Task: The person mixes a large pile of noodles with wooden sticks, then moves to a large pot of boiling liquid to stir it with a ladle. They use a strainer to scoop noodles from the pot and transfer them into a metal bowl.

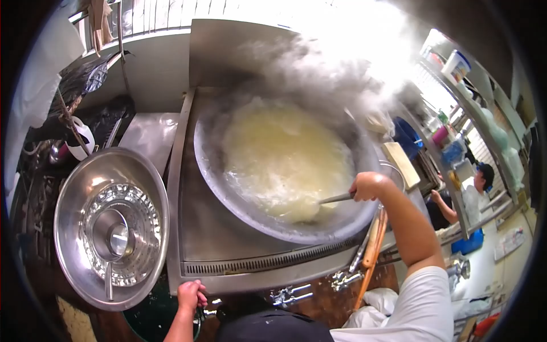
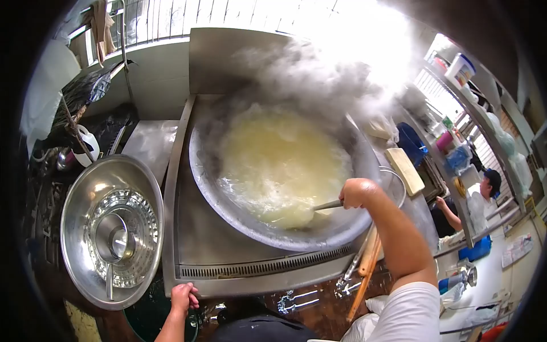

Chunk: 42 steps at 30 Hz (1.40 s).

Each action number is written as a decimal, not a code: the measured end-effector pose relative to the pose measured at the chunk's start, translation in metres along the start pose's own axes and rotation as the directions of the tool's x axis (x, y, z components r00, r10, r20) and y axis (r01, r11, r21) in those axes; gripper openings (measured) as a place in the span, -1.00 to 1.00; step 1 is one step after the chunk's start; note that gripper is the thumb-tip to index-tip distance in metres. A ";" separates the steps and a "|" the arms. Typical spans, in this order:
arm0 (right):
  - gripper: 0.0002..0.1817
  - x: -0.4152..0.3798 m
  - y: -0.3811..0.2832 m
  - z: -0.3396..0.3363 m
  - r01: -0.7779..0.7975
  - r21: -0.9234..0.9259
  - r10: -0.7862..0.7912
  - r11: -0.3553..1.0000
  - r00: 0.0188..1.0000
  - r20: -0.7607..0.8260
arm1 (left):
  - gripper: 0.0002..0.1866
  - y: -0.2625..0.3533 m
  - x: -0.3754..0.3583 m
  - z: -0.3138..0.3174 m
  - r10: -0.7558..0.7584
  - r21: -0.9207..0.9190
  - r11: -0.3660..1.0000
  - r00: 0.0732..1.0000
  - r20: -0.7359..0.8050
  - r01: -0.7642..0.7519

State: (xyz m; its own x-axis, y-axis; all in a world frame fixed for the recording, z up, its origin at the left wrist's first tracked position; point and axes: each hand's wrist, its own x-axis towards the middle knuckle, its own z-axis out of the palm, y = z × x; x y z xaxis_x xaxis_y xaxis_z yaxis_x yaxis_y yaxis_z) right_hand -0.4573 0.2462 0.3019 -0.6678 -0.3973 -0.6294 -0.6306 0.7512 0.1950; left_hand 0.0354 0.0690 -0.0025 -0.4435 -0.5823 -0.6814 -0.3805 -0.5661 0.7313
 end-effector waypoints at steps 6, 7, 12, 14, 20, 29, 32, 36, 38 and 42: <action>-0.72 0.148 -0.011 -0.012 -0.083 -0.167 0.042 0.982 0.971 -0.236 | -0.63 -0.002 -0.002 0.004 -0.034 -0.040 0.999 0.995 -0.093 0.030; -0.72 0.165 -0.019 -0.019 -0.120 -0.140 0.083 0.983 0.966 -0.246 | -0.62 -0.001 -0.004 0.004 -0.051 -0.050 0.998 0.993 -0.106 0.046; -0.75 0.260 -0.046 0.000 -0.166 0.043 0.168 0.985 0.882 -0.440 | -0.61 -0.004 -0.004 0.005 -0.079 -0.089 0.994 0.985 -0.153 0.066; -0.76 0.277 -0.053 -0.007 -0.170 0.059 0.178 0.984 0.862 -0.475 | -0.59 -0.004 -0.005 0.005 -0.089 -0.062 0.995 0.981 -0.175 0.079; -0.76 0.231 -0.039 -0.011 -0.165 0.044 0.163 0.985 0.835 -0.526 | -0.58 0.002 -0.006 0.005 -0.035 -0.046 0.999 0.991 -0.133 0.029; -0.70 -0.025 0.017 -0.055 0.052 0.158 0.011 0.986 0.928 -0.373 | -0.63 -0.002 0.002 0.000 0.041 -0.007 0.999 0.999 -0.021 -0.041; -0.65 -0.081 0.052 -0.065 0.083 0.058 -0.046 0.995 0.882 -0.468 | -0.64 -0.001 0.001 0.000 0.043 0.016 0.999 0.999 0.003 -0.043; -0.64 -0.172 0.010 -0.064 -0.033 0.142 0.089 0.989 0.909 -0.407 | -0.66 0.001 0.001 -0.003 0.042 0.031 0.999 0.998 0.049 -0.043; -0.65 -0.181 0.014 -0.059 -0.019 0.201 0.073 0.979 0.961 -0.268 | -0.66 0.001 0.002 -0.003 0.037 0.021 0.999 0.997 0.072 -0.039; -0.64 -0.162 0.001 -0.039 -0.042 0.225 0.069 0.974 0.991 -0.114 | -0.66 0.002 0.003 -0.004 0.017 0.035 0.999 0.996 0.082 -0.020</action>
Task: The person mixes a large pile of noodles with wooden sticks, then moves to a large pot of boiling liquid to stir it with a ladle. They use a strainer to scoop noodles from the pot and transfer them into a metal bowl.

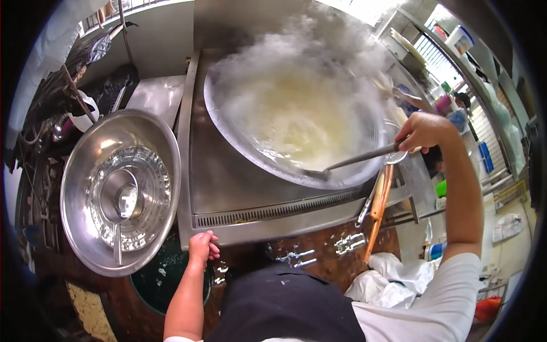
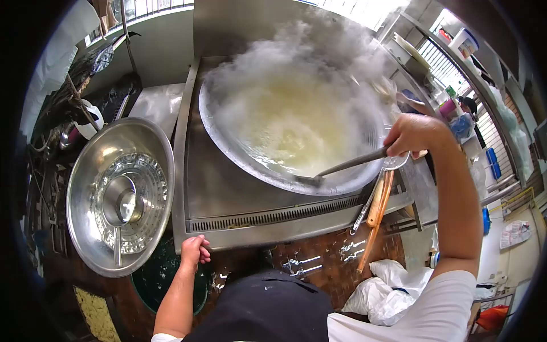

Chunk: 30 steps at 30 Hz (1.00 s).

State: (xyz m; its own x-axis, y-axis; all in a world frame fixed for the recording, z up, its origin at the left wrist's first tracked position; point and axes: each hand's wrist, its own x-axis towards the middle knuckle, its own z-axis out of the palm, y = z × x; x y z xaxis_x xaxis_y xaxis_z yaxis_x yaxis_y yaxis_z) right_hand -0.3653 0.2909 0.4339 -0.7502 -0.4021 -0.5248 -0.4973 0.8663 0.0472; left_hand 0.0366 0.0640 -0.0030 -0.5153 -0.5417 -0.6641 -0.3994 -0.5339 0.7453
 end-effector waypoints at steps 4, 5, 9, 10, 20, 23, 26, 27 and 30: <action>-0.60 0.062 -0.005 0.032 0.044 -0.045 -0.040 0.998 0.997 0.071 | -0.65 0.001 -0.002 0.001 -0.017 0.007 1.000 1.000 -0.014 0.017; -0.60 0.084 -0.008 0.042 0.051 -0.069 -0.046 0.996 0.996 0.080 | -0.65 -0.003 0.002 -0.001 -0.011 0.001 1.000 1.000 -0.001 0.011; -0.67 0.154 -0.035 0.074 0.064 -0.228 -0.061 0.972 0.998 0.022 | -0.66 -0.001 -0.001 0.003 -0.058 -0.019 0.998 0.996 -0.067 0.057; -0.71 0.167 -0.043 0.078 0.078 -0.306 -0.101 0.949 0.993 -0.059 | -0.65 0.001 -0.003 0.005 -0.055 -0.022 0.998 0.995 -0.083 0.053; -0.72 0.332 -0.060 0.012 -0.065 -0.459 0.024 0.886 0.995 -0.095 | -0.62 -0.003 -0.006 0.011 -0.048 -0.099 0.995 0.973 -0.224 0.026; -0.66 0.325 -0.058 0.020 -0.045 -0.483 -0.011 0.874 0.994 -0.112 | -0.62 -0.007 -0.006 0.011 -0.012 -0.114 0.993 0.974 -0.226 -0.014; -0.70 0.294 -0.054 0.043 -0.034 -0.415 -0.058 0.909 0.976 -0.208 | -0.62 -0.003 -0.005 0.011 0.003 -0.090 0.996 0.980 -0.199 -0.022; -0.72 0.284 -0.052 0.054 -0.030 -0.389 -0.061 0.921 0.973 -0.221 | -0.67 -0.002 -0.004 0.009 -0.030 -0.105 0.994 0.985 -0.167 0.012; -0.76 0.258 -0.039 0.113 -0.045 -0.300 -0.039 0.953 0.962 -0.270 | -0.76 0.020 -0.009 0.012 0.037 0.017 0.999 0.999 -0.027 -0.037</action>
State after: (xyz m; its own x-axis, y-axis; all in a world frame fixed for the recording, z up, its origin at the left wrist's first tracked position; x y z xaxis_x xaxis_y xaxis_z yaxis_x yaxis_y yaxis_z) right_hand -0.4900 0.1873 0.2005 -0.8200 -0.5008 -0.2771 -0.5704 0.7549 0.3237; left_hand 0.0243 0.0655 0.0187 -0.5087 -0.5787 -0.6374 -0.3931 -0.5026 0.7700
